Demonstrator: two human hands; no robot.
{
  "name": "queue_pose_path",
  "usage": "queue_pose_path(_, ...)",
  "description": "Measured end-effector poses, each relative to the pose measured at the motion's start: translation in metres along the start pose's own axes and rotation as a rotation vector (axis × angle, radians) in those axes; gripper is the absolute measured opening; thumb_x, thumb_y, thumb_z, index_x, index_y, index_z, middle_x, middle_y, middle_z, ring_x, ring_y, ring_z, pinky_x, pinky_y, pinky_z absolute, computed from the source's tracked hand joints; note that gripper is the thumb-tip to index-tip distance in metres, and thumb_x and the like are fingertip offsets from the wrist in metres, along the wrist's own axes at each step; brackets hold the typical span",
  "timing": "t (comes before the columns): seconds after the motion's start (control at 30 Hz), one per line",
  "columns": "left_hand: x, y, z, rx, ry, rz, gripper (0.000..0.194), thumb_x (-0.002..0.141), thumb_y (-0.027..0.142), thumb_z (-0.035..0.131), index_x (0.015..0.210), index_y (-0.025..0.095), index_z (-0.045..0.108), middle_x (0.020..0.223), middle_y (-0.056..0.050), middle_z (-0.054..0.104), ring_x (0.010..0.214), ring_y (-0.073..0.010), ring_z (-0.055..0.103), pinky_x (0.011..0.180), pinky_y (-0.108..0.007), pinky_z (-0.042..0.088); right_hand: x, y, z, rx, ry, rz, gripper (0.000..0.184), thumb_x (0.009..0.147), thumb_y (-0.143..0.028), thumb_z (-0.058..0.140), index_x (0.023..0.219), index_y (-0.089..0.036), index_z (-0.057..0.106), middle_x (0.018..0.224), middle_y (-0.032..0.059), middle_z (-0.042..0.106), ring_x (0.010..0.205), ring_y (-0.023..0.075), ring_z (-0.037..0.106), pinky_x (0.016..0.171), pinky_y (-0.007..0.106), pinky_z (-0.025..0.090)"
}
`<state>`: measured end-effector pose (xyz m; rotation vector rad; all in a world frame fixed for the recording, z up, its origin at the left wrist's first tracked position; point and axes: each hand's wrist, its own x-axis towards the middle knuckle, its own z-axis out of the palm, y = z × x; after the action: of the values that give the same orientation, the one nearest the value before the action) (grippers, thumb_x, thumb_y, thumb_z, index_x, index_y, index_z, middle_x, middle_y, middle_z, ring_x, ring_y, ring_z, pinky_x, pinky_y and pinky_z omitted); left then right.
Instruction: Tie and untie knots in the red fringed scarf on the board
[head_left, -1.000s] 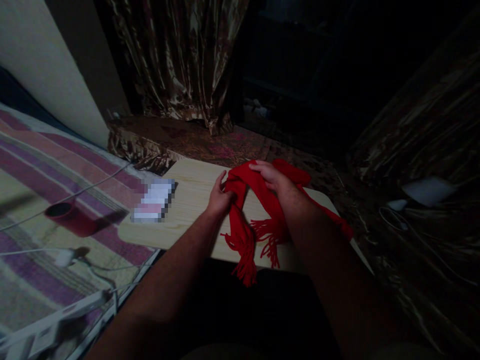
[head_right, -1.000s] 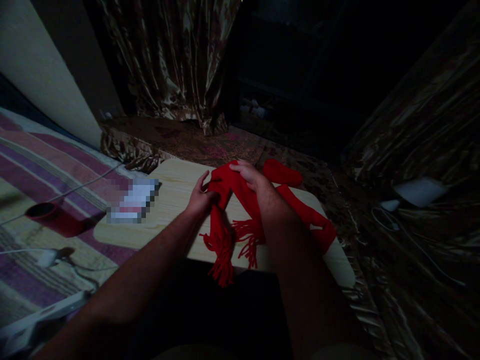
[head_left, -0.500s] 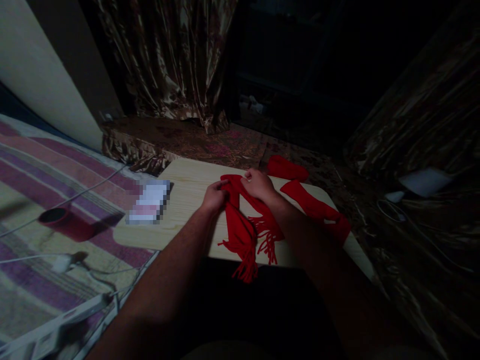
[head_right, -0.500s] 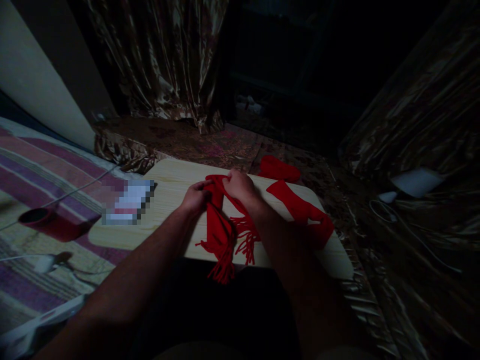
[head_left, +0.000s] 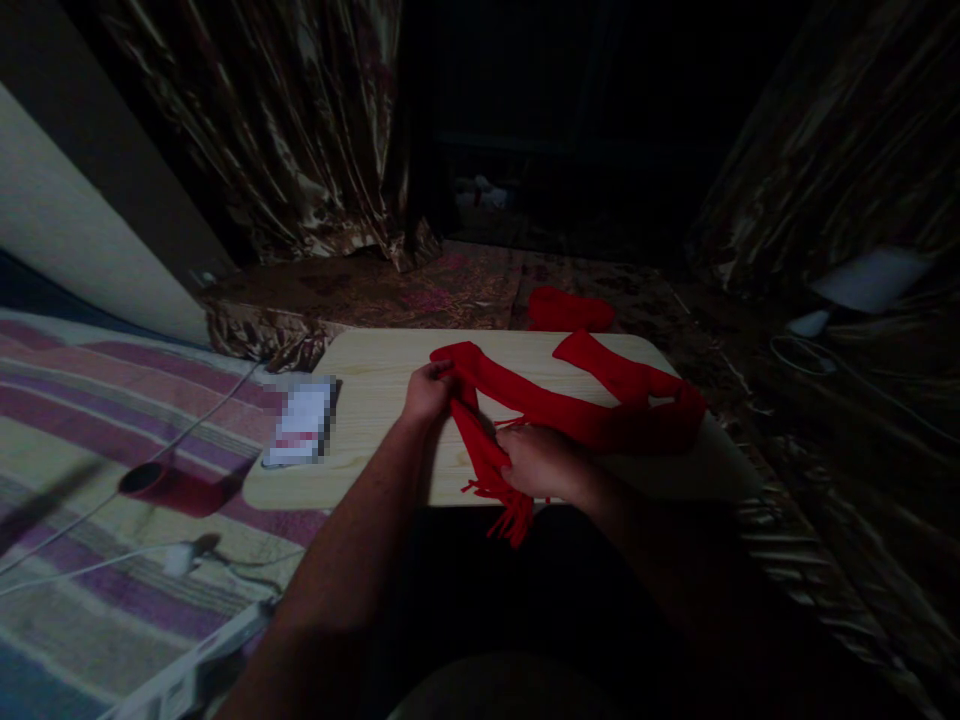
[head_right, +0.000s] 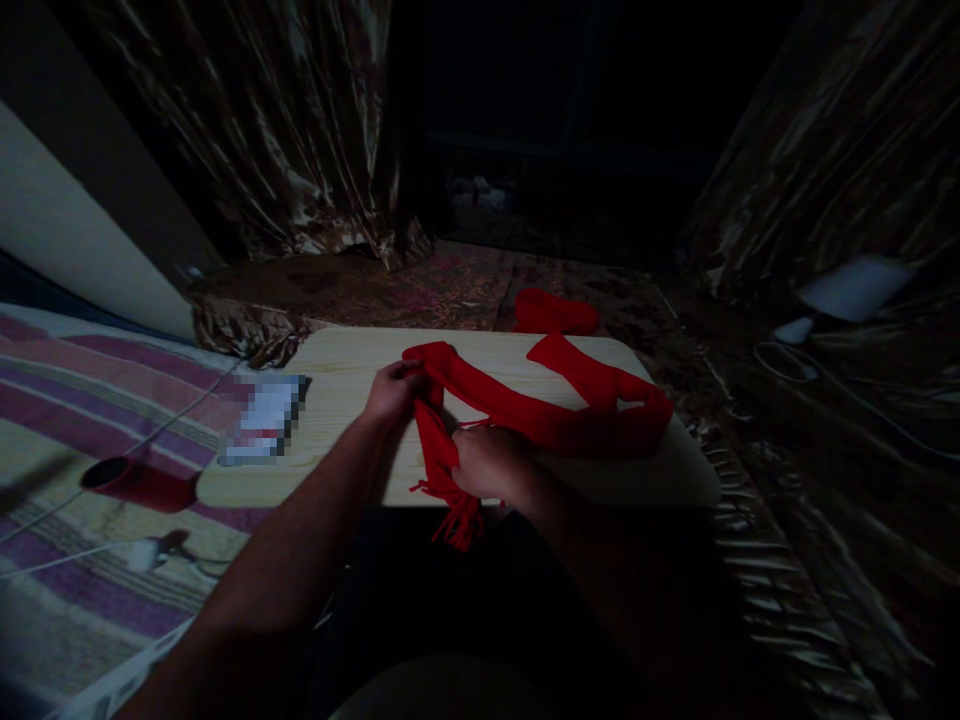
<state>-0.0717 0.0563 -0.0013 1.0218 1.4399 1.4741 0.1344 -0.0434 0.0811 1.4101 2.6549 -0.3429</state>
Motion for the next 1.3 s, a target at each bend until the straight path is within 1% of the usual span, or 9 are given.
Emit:
queue_pose_path(0.13, -0.003, 0.001, 0.000, -0.012, 0.007, -0.013, 0.058, 0.062, 0.016, 0.068, 0.120, 0.010, 0.070, 0.088, -0.009, 0.075, 0.068, -0.0166, 0.067, 0.066, -0.029, 0.055, -0.010, 0.017, -0.010, -0.050, -0.019, -0.011, 0.028, 0.087, -0.015, 0.053, 0.113, -0.017, 0.063, 0.106, 0.0139, 0.074, 0.094, 0.0282, 0.070, 0.075, 0.034, 0.048)
queue_pose_path(0.37, -0.009, 0.009, 0.001, -0.047, 0.041, 0.005, 0.060, 0.064, 0.011, 0.068, 0.125, 0.010, 0.067, 0.095, -0.011, 0.075, 0.068, -0.0132, 0.066, 0.067, -0.026, 0.055, -0.043, 0.028, -0.027, -0.163, 0.274, 0.039, 0.031, 0.089, -0.003, 0.044, 0.110, -0.015, 0.061, 0.112, 0.0153, 0.066, 0.107, 0.0265, 0.061, 0.084, 0.034, 0.046)
queue_pose_path(0.5, -0.007, 0.005, 0.000, 0.017, 0.063, 0.006, 0.062, 0.066, 0.013, 0.067, 0.128, 0.011, 0.065, 0.091, -0.010, 0.073, 0.065, -0.0139, 0.066, 0.067, -0.029, 0.056, -0.069, 0.012, -0.021, -0.042, 0.011, -0.333, 0.025, 0.084, -0.016, 0.062, 0.108, -0.021, 0.066, 0.105, 0.0086, 0.068, 0.098, 0.0239, 0.063, 0.079, 0.031, 0.045)
queue_pose_path(0.57, -0.007, 0.002, -0.001, 0.110, 0.070, 0.050, 0.059, 0.069, 0.015, 0.065, 0.128, 0.012, 0.064, 0.095, -0.010, 0.073, 0.075, -0.0174, 0.069, 0.074, -0.033, 0.058, -0.073, 0.013, -0.020, 0.078, -0.092, -0.413, 0.023, 0.082, -0.027, 0.069, 0.105, -0.024, 0.069, 0.098, 0.0042, 0.071, 0.091, 0.0213, 0.065, 0.075, 0.029, 0.043)
queue_pose_path(0.67, -0.008, 0.002, -0.002, 0.426, 0.149, 0.204, 0.049, 0.073, 0.017, 0.062, 0.121, 0.012, 0.066, 0.115, -0.015, 0.069, 0.106, -0.0250, 0.066, 0.095, -0.040, 0.054, -0.063, 0.035, -0.022, 0.217, 0.086, -0.204, 0.017, 0.088, -0.033, 0.064, 0.101, -0.024, 0.069, 0.095, 0.0017, 0.073, 0.083, 0.0174, 0.065, 0.070, 0.027, 0.041)
queue_pose_path(0.8, -0.017, 0.009, -0.004, 0.846, 0.305, 0.435, 0.045, 0.079, 0.022, 0.059, 0.123, 0.013, 0.065, 0.148, -0.019, 0.048, 0.140, -0.0291, 0.042, 0.116, -0.043, 0.037, -0.043, 0.091, -0.025, 0.142, 0.342, 0.148, 0.020, 0.091, -0.030, 0.058, 0.103, -0.018, 0.069, 0.103, 0.0087, 0.073, 0.090, 0.0203, 0.067, 0.076, 0.028, 0.044)
queue_pose_path(0.97, -0.025, 0.014, 0.002, 1.061, 0.004, 0.619, 0.059, 0.085, 0.031, 0.055, 0.143, 0.019, 0.053, 0.160, -0.011, 0.038, 0.150, -0.0294, 0.027, 0.121, -0.050, 0.026, -0.037, 0.148, -0.020, 0.022, 0.146, 0.271, 0.062, 0.079, -0.039, 0.072, 0.133, -0.011, 0.060, 0.131, 0.0203, 0.064, 0.118, 0.0340, 0.061, 0.095, 0.038, 0.046)
queue_pose_path(1.1, -0.024, 0.011, 0.010, 1.211, -0.195, 0.491, 0.064, 0.092, 0.049, 0.047, 0.152, 0.027, 0.044, 0.161, -0.008, 0.036, 0.151, -0.0329, 0.025, 0.120, -0.061, 0.019, -0.038, 0.169, -0.013, 0.049, 0.044, 0.221, 0.074, 0.074, -0.040, 0.077, 0.140, -0.015, 0.056, 0.137, 0.0180, 0.060, 0.121, 0.0339, 0.060, 0.099, 0.038, 0.047)
queue_pose_path(1.3, -0.023, 0.011, 0.014, 1.308, -0.233, 0.343, 0.068, 0.094, 0.057, 0.038, 0.156, 0.029, 0.037, 0.164, -0.007, 0.030, 0.152, -0.0325, 0.022, 0.118, -0.062, 0.020, -0.029, 0.197, -0.004, 0.023, 0.109, 0.342, 0.070, 0.083, -0.052, 0.067, 0.137, -0.010, 0.059, 0.143, 0.0214, 0.055, 0.127, 0.0337, 0.056, 0.106, 0.038, 0.043)
